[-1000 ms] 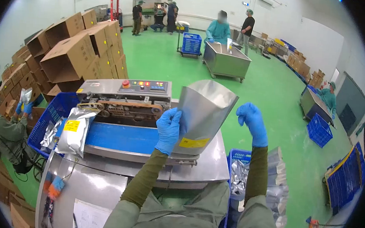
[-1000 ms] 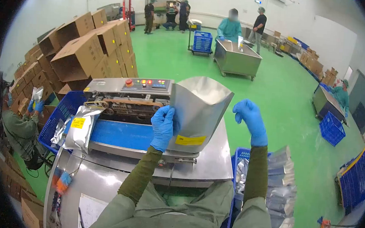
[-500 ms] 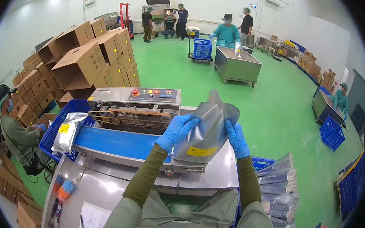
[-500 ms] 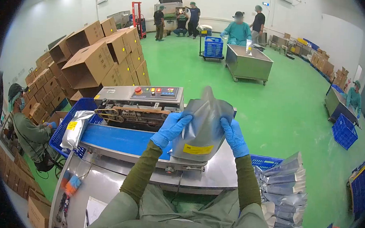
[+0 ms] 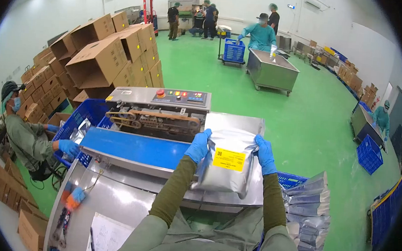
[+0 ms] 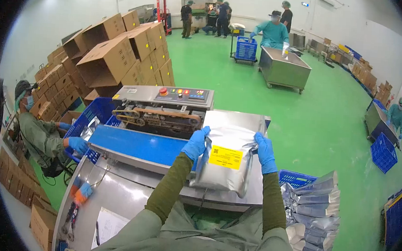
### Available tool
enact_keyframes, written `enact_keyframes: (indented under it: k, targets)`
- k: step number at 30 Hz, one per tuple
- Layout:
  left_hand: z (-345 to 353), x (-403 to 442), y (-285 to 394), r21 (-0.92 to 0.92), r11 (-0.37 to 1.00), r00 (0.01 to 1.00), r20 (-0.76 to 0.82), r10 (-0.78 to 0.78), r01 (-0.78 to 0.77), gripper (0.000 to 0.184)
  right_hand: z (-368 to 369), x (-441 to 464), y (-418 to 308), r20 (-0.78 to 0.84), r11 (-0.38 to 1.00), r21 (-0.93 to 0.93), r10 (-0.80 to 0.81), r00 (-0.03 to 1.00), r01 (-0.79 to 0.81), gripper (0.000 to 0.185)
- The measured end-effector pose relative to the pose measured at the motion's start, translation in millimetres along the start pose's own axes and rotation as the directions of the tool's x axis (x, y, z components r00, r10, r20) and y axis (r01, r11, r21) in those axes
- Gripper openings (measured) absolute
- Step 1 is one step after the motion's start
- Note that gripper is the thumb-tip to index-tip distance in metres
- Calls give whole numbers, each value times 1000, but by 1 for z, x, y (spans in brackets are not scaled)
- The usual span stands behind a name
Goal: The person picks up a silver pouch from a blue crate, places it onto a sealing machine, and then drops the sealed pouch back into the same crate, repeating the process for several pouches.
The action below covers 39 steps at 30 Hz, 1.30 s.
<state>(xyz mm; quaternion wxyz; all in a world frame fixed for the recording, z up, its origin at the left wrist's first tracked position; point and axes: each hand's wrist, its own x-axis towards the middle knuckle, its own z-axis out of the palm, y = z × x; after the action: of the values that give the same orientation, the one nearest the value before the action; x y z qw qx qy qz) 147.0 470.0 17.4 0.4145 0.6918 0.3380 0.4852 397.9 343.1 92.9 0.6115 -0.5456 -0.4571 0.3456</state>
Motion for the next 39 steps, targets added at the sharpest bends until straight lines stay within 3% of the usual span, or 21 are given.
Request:
enact_keyframes:
  k: [1,2,5,7,8,11,14,17,19,20,22,23,24,26,29,32,34,35,36,38,39]
  targets:
    - [-4,-19,-2,337,926,985,23,169,-167,36,5,-4,7,10,1000,-1,11,1000,-11,36]
    - [-6,-29,-17,339,928,987,20,157,-155,36,8,-8,15,51,995,-7,104,993,-104,36]
    - [-19,-33,-44,71,997,998,-63,-22,27,34,23,-8,30,98,976,-25,219,971,-218,39]
    - [-39,-31,15,-378,783,858,65,-510,494,33,38,1,37,143,981,7,192,971,-195,40]
    - [-42,-25,10,-439,746,846,61,-530,500,40,50,0,27,145,981,9,190,971,-194,40]
    - [-67,-15,10,-400,763,834,7,-552,508,39,67,32,75,145,989,-99,119,982,-106,41]
    - [-103,-16,0,-332,814,862,-4,-506,476,44,94,16,59,208,973,49,211,955,-226,41]
    - [-145,-41,24,82,898,895,-158,-417,433,38,74,-38,24,355,946,164,206,912,-278,40]
    - [-180,-49,9,100,928,931,-119,-346,358,40,31,-88,15,151,963,106,232,961,-249,32]
    - [-198,-55,8,24,924,916,-144,-376,383,41,-5,-119,-2,30,953,-197,241,970,-230,32]
    - [-245,-76,7,-82,908,859,-300,-416,411,44,-91,-174,62,-380,857,-469,22,925,-213,42]
    - [-271,-89,1,-67,921,832,-408,-377,384,46,-120,-208,14,-566,841,-427,37,824,-332,40]
    - [-300,-103,-7,-34,936,809,-491,-322,351,48,-176,-240,55,-675,675,-506,78,734,-537,42]
    - [-324,-123,-4,-8,946,784,-558,-273,324,50,-240,-308,61,-564,223,-826,-331,757,-518,43]
    - [-270,-122,52,-130,971,635,-738,-229,200,46,-264,-341,48,-716,-77,-683,264,646,-726,40]
    - [-213,-102,99,-458,837,825,-317,-467,298,43,-316,-341,104,-482,25,-860,290,827,-510,38]
    - [-204,-91,76,-40,988,888,-434,-152,150,30,-296,-285,70,-474,73,-862,237,848,-502,36]
    - [-179,-89,103,-97,988,951,-272,-146,123,26,-278,-263,50,-503,131,-835,213,838,-535,36]
    - [-145,-89,134,57,995,979,-190,-75,87,25,-270,-241,37,-266,-10,-964,131,955,-267,37]
    - [-106,-86,149,-34,990,989,-49,-138,136,27,-211,-201,-50,-298,408,-829,256,920,-382,36]
    - [-73,-90,175,-5,984,983,37,-179,180,27,-181,-190,-91,-207,473,-848,115,972,-237,36]
